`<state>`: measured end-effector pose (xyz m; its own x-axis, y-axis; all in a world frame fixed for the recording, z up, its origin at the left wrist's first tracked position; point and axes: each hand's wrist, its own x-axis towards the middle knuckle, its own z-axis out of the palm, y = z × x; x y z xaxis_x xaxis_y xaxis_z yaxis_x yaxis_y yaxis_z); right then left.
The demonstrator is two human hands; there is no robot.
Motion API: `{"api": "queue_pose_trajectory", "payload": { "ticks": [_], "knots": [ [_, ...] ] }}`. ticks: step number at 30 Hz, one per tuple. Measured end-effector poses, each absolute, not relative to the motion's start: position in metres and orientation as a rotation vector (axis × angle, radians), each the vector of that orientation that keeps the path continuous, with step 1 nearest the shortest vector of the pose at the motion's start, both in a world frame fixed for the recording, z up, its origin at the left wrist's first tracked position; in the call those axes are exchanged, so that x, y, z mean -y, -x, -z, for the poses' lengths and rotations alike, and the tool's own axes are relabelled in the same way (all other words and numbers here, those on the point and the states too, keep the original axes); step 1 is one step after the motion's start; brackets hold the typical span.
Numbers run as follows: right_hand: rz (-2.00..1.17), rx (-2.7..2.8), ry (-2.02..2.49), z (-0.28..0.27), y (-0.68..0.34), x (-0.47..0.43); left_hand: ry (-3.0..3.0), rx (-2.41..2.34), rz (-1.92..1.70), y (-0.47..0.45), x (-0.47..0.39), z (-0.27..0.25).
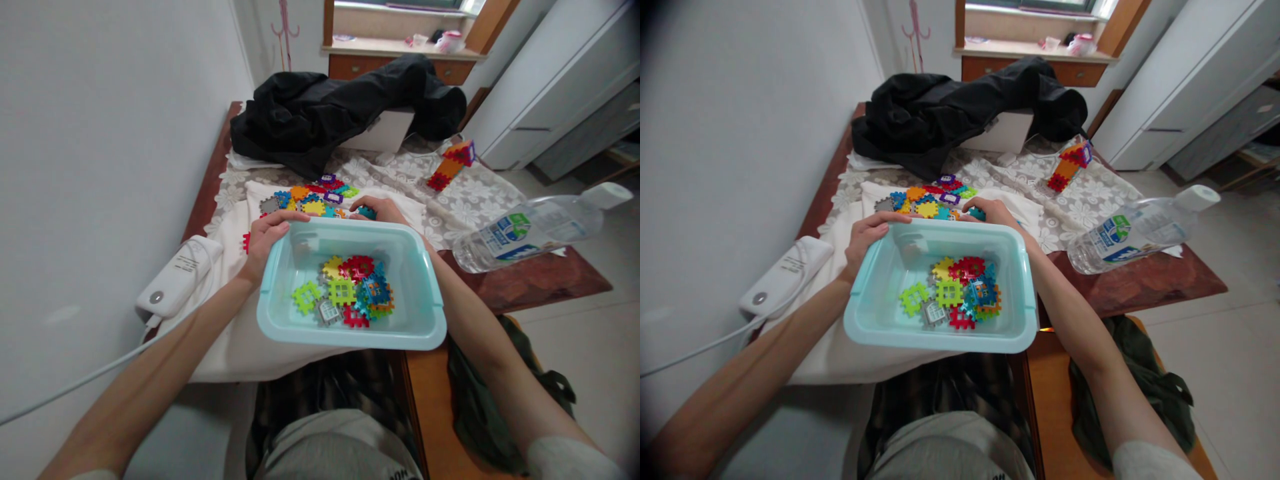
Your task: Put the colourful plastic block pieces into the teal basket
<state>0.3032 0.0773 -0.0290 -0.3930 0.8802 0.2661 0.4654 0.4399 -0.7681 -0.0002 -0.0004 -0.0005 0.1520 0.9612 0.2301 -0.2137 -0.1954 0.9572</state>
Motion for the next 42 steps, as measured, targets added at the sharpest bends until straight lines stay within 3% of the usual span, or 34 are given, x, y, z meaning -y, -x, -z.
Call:
{"api": "queue_pose_trajectory", "payload": {
  "ticks": [12, 19, 25, 32, 38, 42],
  "knots": [
    [-0.531, 1.650, 1.229, 0.018, -0.303, -0.077, -1.316, -0.818, -1.320, 0.001, 0.000, 0.001],
    [-0.713, 1.371, 1.227, 0.017, -0.309, -0.085, -1.306, -0.834, -1.310, 0.000, 0.001, -0.001],
    [-1.065, 1.309, 0.974, -0.005, -0.312, -0.071, -1.259, -0.834, -1.308, -0.001, 0.002, -0.001],
    [-1.125, 1.477, 0.830, -0.029, -0.304, -0.047, -1.290, -0.837, -1.309, 0.000, 0.002, -0.001],
    [-1.378, 1.384, 0.841, -0.039, -0.298, -0.034, -1.280, -0.848, -1.306, 0.000, 0.001, -0.001],
    [-1.349, 1.406, 1.000, -0.039, -0.301, -0.042, -1.296, -0.826, -1.312, 0.000, 0.000, 0.000]
  ]
}}
